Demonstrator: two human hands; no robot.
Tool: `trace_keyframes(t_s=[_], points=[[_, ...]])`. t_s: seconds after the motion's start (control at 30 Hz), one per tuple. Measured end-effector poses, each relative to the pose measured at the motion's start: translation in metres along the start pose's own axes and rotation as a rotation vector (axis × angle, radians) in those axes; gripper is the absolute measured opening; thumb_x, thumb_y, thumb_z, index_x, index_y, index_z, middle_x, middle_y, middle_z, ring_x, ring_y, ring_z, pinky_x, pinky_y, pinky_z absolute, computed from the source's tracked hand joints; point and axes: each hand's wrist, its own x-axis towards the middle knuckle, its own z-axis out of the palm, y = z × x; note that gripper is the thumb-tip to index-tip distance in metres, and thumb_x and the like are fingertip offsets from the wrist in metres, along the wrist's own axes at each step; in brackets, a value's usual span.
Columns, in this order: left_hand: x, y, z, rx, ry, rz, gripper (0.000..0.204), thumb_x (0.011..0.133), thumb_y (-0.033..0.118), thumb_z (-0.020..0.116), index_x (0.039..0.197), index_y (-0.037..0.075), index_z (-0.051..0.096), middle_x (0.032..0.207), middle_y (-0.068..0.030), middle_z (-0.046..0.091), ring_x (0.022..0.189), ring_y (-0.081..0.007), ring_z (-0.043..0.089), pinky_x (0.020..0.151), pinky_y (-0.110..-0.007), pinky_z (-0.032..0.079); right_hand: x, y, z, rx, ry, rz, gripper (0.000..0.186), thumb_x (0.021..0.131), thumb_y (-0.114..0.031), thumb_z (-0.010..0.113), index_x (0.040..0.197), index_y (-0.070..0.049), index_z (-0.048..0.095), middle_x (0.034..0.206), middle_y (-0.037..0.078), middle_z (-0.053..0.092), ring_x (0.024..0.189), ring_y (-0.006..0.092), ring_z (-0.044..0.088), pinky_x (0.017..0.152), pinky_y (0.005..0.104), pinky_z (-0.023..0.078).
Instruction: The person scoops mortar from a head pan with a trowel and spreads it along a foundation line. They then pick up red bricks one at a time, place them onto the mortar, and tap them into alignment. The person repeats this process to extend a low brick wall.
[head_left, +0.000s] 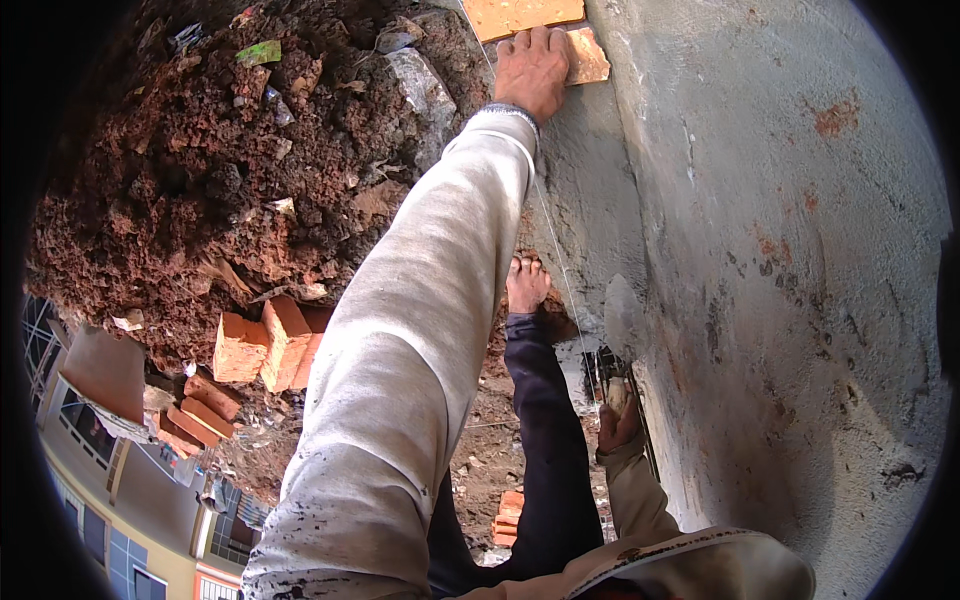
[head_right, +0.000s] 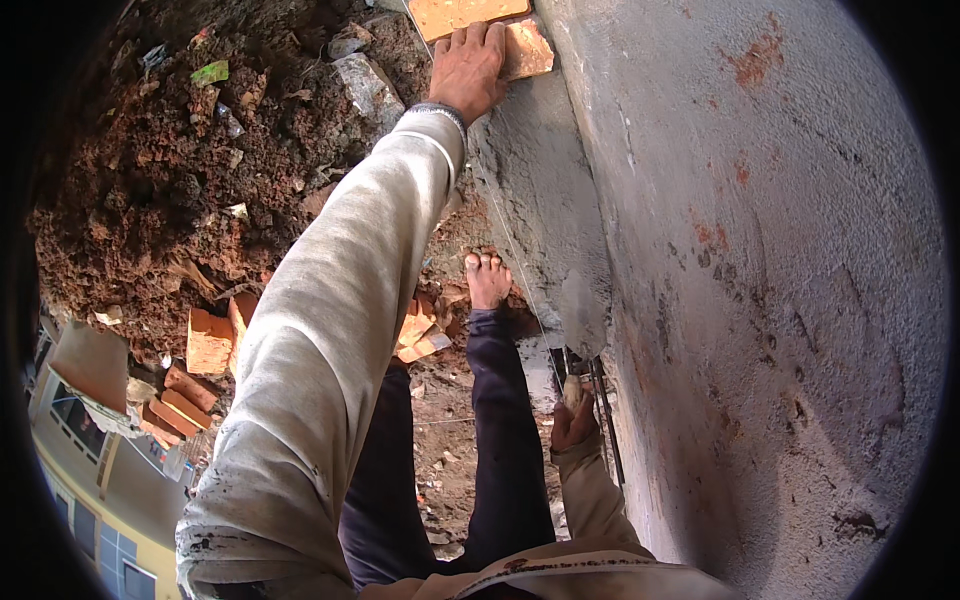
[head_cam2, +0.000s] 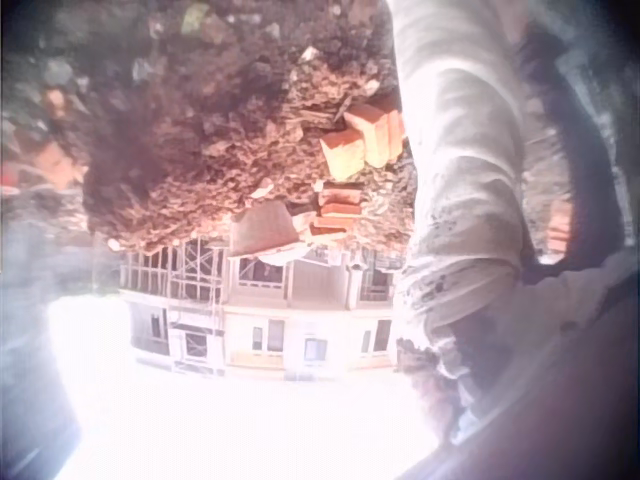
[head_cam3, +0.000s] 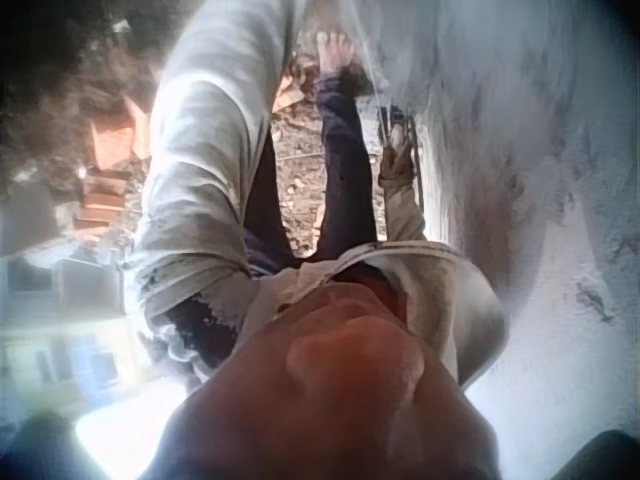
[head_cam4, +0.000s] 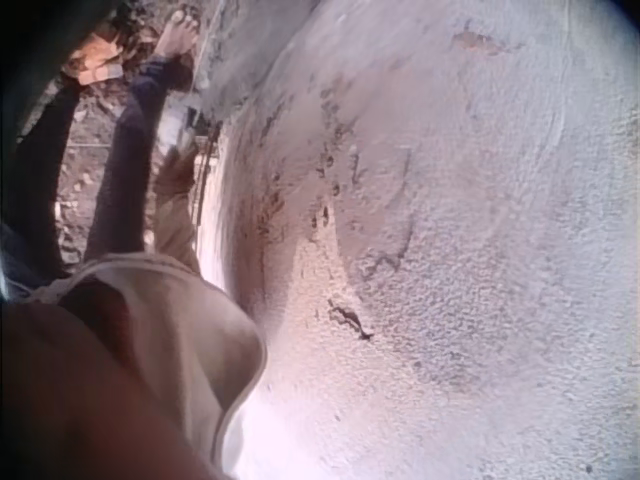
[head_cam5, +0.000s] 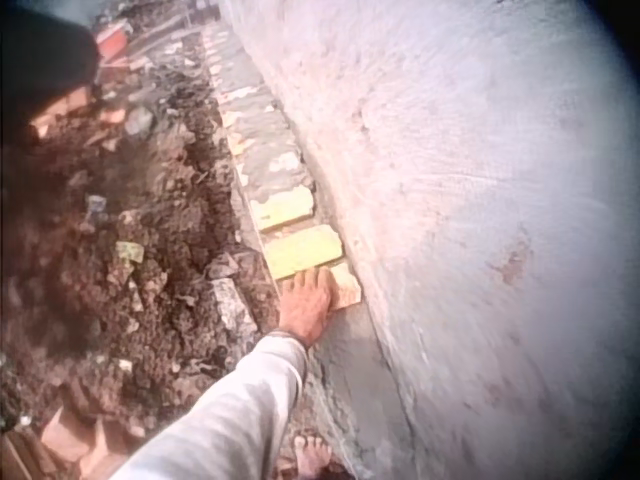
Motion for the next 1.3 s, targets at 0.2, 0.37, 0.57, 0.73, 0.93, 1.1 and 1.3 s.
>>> trace_keyframes(t_s=[0.2,0.37,0.57,0.73,0.93,1.1,1.3], points=[[-0.004,0.009,0.020,0.077,-0.043,-0.043,0.049,0.071,0.008,0.062,0.116,0.004,0.043,0.110,-0.0128,0.049,0.108,-0.0290,0.048,0.090,-0.042,0.038,-0.010,-0.011,-0.006,-0.176,0.050,0.120,0.050,0.086,-0.024,0.053,0.121,0.009,0.040,0.100,0.029,0.055,0.094,0.0426,0.055,0.081,0.0417,0.045],[-0.010,0.007,0.023,0.064,0.006,-0.087,0.044,0.074,0.006,0.058,0.116,0.003,0.042,0.111,-0.0145,0.048,0.109,-0.0288,0.047,0.091,-0.041,0.037,0.010,-0.024,-0.010,0.006,-0.020,0.132,0.051,0.085,-0.023,0.051,0.123,0.007,0.036,0.100,0.026,0.056,0.090,0.0382,0.059,0.076,0.0397,0.047],[-0.011,0.007,0.014,0.053,-0.089,-0.121,0.053,0.072,0.007,0.062,0.120,0.003,0.039,0.117,-0.0151,0.046,0.111,-0.0296,0.046,0.093,-0.041,0.037,0.023,-0.027,-0.004,0.026,0.054,0.017,0.046,0.085,-0.024,0.052,0.118,0.006,0.042,0.098,0.023,0.058,0.086,0.0320,0.060,0.073,0.0369,0.048],[-0.009,0.009,0.014,0.042,-0.112,-0.132,0.060,0.069,0.009,0.065,0.123,0.004,0.038,0.117,-0.0147,0.046,0.114,-0.0296,0.044,0.094,-0.041,0.036,0.027,-0.022,0.002,0.052,0.077,0.013,0.049,0.085,-0.022,0.053,0.121,0.007,0.040,0.103,0.022,0.057,0.090,0.0294,0.060,0.076,0.0351,0.048],[-0.024,-0.003,0.024,-0.021,0.035,-0.093,0.056,0.075,0.003,0.056,0.127,0.001,0.035,0.123,-0.0174,0.043,0.118,-0.0319,0.042,0.098,-0.042,0.034,0.041,-0.024,0.004,0.051,0.027,0.024,0.051,0.085,-0.021,0.051,0.125,0.008,0.037,0.107,0.021,0.056,0.095,0.0287,0.058,0.081,0.0345,0.046],[-0.046,0.014,0.016,-0.122,0.153,-0.047,0.045,0.080,0.003,0.048,0.124,0.003,0.040,0.121,-0.0151,0.045,0.117,-0.0311,0.042,0.099,-0.038,0.035,0.094,-0.075,0.010,0.187,0.243,-0.332,0.055,0.084,-0.018,0.050,0.126,0.013,0.035,0.118,0.027,0.049,0.109,0.0346,0.051,0.092,0.0361,0.041],[-0.065,-0.001,0.018,-0.102,0.027,-0.028,0.036,0.079,0.004,0.048,0.115,0.003,0.048,0.115,-0.0103,0.048,0.105,-0.0264,0.050,0.092,-0.034,0.041,0.214,-0.114,0.040,0.047,0.329,-0.561,0.057,0.083,-0.016,0.052,0.128,0.013,0.032,0.117,0.033,0.048,0.107,0.0420,0.052,0.089,0.0405,0.044]])
